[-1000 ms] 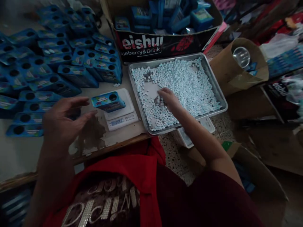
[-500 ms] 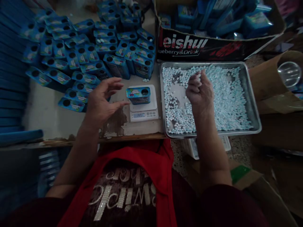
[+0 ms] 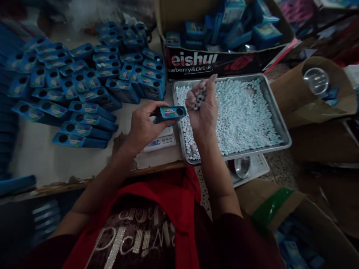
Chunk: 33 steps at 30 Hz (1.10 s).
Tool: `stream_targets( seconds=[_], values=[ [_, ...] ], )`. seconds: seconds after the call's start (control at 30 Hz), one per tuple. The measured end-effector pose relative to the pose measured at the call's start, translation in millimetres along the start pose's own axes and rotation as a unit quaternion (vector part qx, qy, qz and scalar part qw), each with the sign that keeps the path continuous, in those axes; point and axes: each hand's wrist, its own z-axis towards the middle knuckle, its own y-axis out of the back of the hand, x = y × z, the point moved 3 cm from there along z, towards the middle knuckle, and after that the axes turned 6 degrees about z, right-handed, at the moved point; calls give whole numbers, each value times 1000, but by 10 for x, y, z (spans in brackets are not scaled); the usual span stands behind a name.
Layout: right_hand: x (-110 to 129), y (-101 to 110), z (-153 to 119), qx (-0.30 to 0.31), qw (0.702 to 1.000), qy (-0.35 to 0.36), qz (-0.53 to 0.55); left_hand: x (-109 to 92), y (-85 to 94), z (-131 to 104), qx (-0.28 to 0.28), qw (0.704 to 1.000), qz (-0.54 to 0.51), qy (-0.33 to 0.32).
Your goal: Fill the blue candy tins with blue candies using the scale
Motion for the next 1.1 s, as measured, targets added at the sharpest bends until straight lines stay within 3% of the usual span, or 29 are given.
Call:
stream_targets(
  seconds=[0.1,0.2,0.3,0.47,0.6,0.7,0.87,1.0,1.1],
  values=[
    [32,-100,-93,-3,993,98,-67,-148,-156,80,15,1000,-3,-6],
    [72,0,-155,-3,978,146,-150,-244,-293,125,22,1000,-14,-4],
    [112,135,-195,-6,967,115,-228,-298,-418,158,30,999,-31,-2],
    [272,329,-183,-35,976,103,-187,-247,-620,183,31,998,-53,8],
    [598,823,-68,-107,949,88,-282,-63,-691,154,24,989,-134,60],
    [969,1371,81,-130,887,76,-436,119,-599,99,19,971,-212,112],
    [1465,2051,762,-71,722,127,-676,271,-177,-29,-29,957,-258,132],
    [1403,2329,1443,-79,691,105,-711,226,213,-184,-40,962,-204,179],
    [1188,2413,1678,-40,637,86,-765,208,469,-319,-75,963,-152,208]
  ],
)
